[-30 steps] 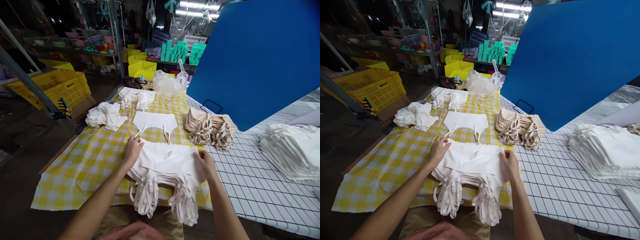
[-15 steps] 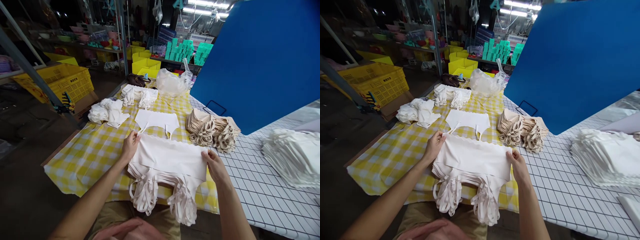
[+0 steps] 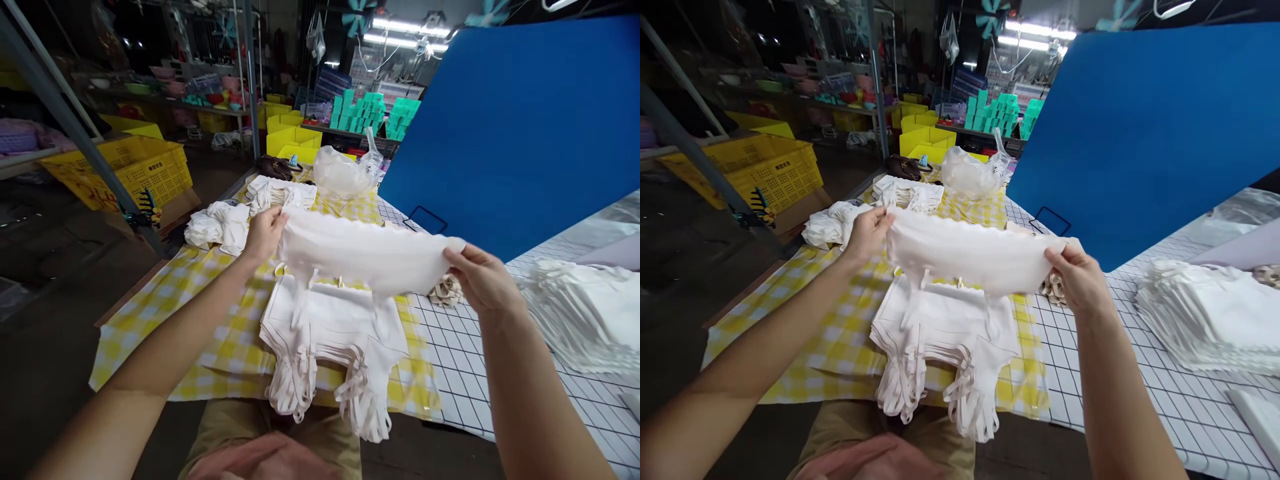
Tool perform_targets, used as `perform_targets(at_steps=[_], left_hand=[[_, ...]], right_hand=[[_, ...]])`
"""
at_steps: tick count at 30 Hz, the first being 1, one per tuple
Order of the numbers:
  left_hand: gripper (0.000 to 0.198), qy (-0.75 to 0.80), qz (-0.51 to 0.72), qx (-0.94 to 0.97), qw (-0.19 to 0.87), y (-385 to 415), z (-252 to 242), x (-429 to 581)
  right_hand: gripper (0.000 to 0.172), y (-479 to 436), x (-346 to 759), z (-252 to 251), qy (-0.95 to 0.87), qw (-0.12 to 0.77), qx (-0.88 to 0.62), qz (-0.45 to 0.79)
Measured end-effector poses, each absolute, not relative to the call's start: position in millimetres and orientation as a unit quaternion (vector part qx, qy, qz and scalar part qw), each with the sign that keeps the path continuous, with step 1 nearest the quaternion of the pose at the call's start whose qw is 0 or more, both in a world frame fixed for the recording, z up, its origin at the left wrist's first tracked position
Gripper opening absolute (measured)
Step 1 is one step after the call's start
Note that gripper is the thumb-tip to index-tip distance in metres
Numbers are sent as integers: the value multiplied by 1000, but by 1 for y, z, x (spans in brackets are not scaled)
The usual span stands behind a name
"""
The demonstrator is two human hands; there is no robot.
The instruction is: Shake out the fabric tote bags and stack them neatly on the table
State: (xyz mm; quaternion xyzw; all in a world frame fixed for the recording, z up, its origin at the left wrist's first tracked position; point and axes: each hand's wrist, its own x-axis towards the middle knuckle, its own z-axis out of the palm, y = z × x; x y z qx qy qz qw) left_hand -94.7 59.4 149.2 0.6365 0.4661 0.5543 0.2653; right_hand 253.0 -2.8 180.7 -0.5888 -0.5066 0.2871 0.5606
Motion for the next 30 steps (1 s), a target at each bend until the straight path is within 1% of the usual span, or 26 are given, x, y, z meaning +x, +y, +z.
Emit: perform_targets(at_steps=[4,6,8,10,12,13,14,16,19,23,27,30], left_hand=[[23,405,607,643,233,66,187,-95],[22,393,612,643,240,53,192,-99],[21,411,593,642,257,31,182,-106],[20,452,550,641,286,3,161,-117],[20,479,489,647,336,-27,133,-129],[21,482,450,653,372,-41,120,-135],[21,478,419,656,407,-54,107,-140],[20,462,365,665,459,-78,85,-147],[20,441,336,679,481,-99,66,-154],[24,413,291,744,438,-105,54,-162],[24,402,251,782,405,-103,53,-168],[24,407,265,773,409,-99,63,-168]], right_hand=[[34,1,245,207,-485,633,-535,280],[34,-10,244,207,-497,633,-525,275],[34,-29,246,195,-516,588,-554,285],[32,-52,250,175,-547,499,-594,316],[28,-78,253,150,-579,390,-607,379],[27,-90,254,137,-589,351,-601,411],[27,-101,256,125,-596,313,-596,437],[29,-119,257,104,-603,266,-592,464],[32,-136,258,87,-605,237,-597,471],[31,-143,254,86,-617,219,-594,468],[31,-143,253,88,-632,211,-587,459],[29,-138,256,92,-638,218,-583,454]])
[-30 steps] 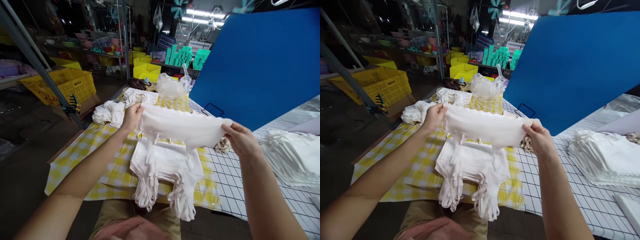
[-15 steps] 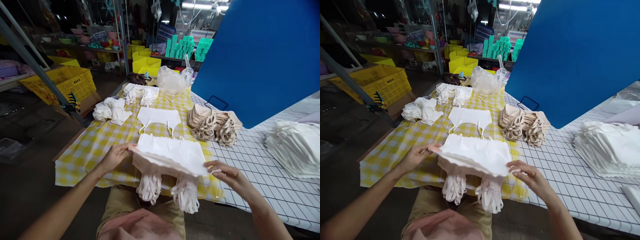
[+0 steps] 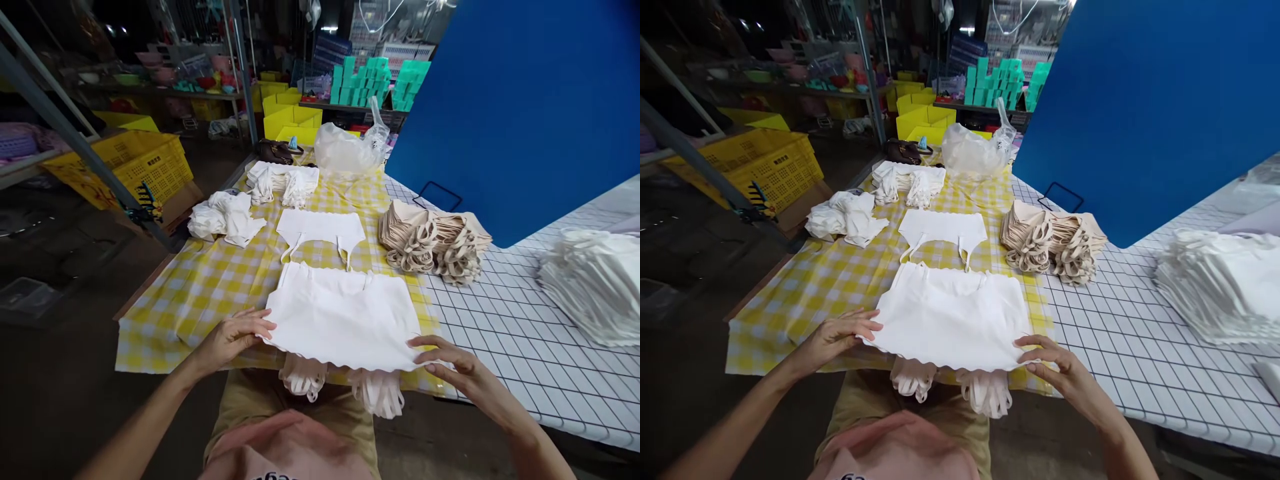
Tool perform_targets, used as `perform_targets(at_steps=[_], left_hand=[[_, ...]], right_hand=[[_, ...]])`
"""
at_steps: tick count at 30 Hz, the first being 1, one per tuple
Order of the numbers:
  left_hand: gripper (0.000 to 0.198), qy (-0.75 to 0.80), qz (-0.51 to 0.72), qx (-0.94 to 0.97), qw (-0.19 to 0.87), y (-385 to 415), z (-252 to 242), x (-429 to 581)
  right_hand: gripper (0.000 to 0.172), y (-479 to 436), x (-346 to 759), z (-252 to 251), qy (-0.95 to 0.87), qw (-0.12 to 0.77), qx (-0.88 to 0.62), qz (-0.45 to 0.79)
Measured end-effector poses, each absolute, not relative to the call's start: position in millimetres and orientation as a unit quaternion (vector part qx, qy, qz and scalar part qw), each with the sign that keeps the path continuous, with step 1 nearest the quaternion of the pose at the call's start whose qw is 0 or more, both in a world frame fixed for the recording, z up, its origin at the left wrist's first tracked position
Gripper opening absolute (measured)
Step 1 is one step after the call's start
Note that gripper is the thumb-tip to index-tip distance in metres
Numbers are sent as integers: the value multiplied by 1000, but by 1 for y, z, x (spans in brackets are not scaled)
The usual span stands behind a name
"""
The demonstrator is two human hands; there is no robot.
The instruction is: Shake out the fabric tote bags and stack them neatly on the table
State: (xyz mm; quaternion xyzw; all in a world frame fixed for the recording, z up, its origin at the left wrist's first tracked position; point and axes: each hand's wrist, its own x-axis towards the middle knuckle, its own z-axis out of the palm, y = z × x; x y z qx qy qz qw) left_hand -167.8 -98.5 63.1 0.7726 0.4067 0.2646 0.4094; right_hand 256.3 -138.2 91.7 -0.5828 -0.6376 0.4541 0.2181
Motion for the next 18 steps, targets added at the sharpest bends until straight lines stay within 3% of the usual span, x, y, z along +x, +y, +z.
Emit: perform_targets(at_steps=[4,12,18], left_hand=[[29,456,310,722,418,-72,89,-161],[29,427,505,657,362,24,152,-140],[31,389,556,628,381,61,179,-139]], right_hand=[[32,-114,259,107,-628,265,-606,411],[33,-23,241,156,-580,513,-547,319],[31,17,222,181,-561,576,-530,269]])
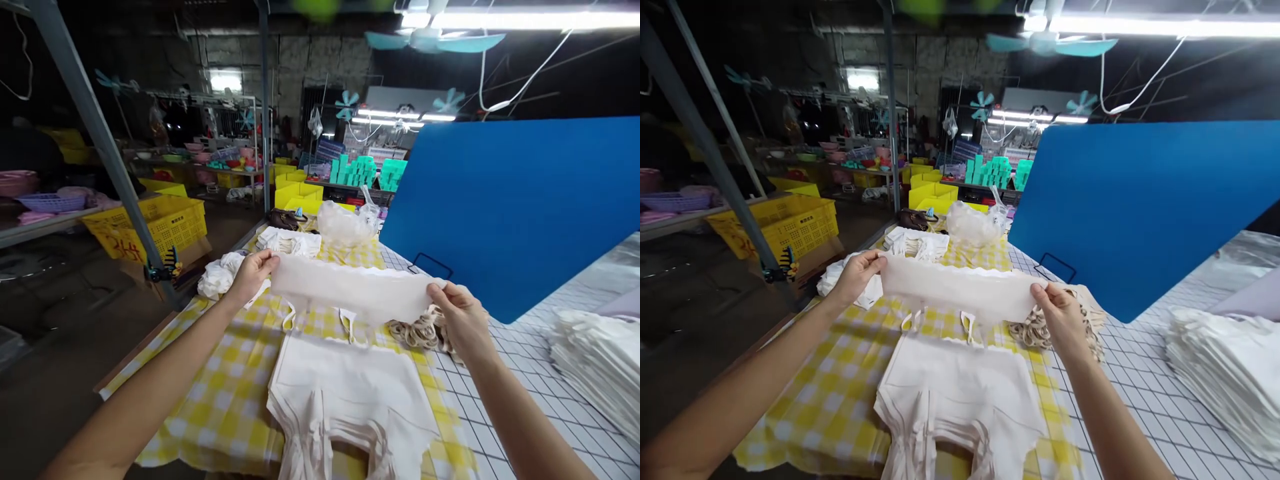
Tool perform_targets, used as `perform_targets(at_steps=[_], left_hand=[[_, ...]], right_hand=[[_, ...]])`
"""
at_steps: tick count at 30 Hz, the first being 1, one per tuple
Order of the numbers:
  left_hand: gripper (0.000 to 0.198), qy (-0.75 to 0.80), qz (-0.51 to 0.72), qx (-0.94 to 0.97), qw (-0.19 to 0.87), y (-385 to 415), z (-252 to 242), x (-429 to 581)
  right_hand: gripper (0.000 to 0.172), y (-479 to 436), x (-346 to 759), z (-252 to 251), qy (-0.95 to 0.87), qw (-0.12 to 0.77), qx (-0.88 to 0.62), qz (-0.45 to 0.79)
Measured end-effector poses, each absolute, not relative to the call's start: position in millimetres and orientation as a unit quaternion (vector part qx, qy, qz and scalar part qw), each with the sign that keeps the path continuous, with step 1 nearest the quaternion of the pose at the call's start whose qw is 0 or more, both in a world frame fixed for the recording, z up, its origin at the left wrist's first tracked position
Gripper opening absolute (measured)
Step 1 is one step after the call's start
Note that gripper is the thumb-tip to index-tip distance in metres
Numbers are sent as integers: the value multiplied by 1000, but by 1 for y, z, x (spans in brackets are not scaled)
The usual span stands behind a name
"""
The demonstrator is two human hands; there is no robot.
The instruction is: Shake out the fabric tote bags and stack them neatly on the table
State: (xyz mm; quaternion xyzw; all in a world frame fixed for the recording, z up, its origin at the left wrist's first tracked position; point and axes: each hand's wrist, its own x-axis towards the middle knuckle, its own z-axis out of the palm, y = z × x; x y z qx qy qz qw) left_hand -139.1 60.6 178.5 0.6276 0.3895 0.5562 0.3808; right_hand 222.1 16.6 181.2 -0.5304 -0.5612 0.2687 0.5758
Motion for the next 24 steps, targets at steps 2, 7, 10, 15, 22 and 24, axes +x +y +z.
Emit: perform_targets(at_steps=[2,7,10,15,22,24], left_hand=[[30,384,568,624,375,68,184,-141],[30,384,588,600,383,80,189,-145],[29,393,592,582,395,84,187,-148],[29,408,579,562,427,106,161,-151],[19,600,406,587,363,196,67,-129],[16,646,361,588,326,220,43,-120]], right_hand=[[31,23,218,187,-556,579,-536,262],[33,34,209,193,-520,614,-511,303],[35,38,205,190,-490,627,-507,332],[37,53,202,171,-456,603,-535,378],[34,142,204,88,-542,441,-621,356],[33,172,203,61,-588,356,-671,277]])
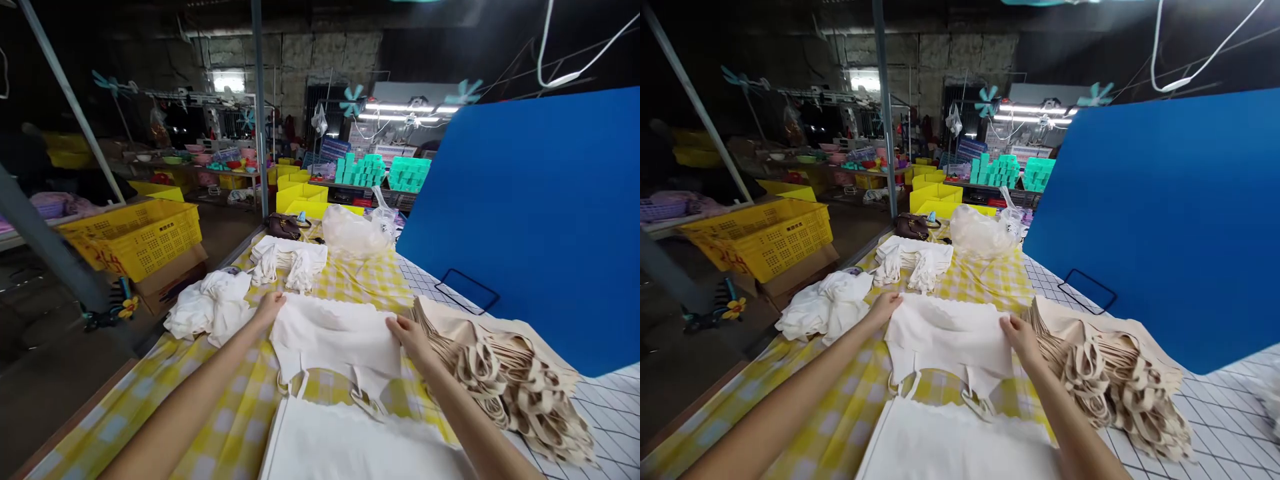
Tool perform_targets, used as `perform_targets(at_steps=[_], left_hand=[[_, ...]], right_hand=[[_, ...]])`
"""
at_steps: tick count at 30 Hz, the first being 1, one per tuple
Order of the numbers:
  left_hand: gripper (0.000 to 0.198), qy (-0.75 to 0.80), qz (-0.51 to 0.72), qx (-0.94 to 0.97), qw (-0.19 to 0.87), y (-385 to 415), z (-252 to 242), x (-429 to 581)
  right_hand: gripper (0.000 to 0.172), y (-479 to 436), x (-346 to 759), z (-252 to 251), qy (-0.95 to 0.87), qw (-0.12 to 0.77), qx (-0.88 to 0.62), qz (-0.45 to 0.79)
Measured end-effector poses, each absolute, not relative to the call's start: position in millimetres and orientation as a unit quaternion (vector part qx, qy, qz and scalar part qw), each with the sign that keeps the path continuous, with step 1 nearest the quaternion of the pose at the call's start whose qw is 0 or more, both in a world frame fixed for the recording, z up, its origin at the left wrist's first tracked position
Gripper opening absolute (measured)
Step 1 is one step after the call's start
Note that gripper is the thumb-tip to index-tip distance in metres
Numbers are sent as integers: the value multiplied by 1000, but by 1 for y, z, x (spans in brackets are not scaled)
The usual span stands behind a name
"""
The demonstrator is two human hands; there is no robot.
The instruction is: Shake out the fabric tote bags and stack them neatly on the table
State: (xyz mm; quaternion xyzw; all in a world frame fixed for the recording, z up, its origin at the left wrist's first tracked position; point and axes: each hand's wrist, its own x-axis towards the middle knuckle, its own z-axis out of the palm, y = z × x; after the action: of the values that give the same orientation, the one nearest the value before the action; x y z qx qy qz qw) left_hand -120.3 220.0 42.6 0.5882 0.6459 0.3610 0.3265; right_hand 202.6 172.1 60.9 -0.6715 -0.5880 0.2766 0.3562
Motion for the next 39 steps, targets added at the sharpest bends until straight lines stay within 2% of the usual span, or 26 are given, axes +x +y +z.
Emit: perform_targets(at_steps=[4,8,16,21,25,39], left_hand=[[19,698,307,585,278,252,15,-110],[20,728,262,590,232,269,6,-108],[22,765,183,594,166,280,0,-101],[32,764,154,616,113,273,-8,-92],[37,761,140,628,79,271,-14,-90],[35,757,112,644,-11,268,-9,-84]], right_hand=[[27,215,201,27,-594,303,-712,217],[25,236,203,18,-594,259,-744,164],[30,251,189,14,-581,143,-796,91],[36,249,182,9,-590,90,-800,52],[39,251,184,6,-594,69,-801,37],[39,256,184,-4,-592,70,-803,-7]])
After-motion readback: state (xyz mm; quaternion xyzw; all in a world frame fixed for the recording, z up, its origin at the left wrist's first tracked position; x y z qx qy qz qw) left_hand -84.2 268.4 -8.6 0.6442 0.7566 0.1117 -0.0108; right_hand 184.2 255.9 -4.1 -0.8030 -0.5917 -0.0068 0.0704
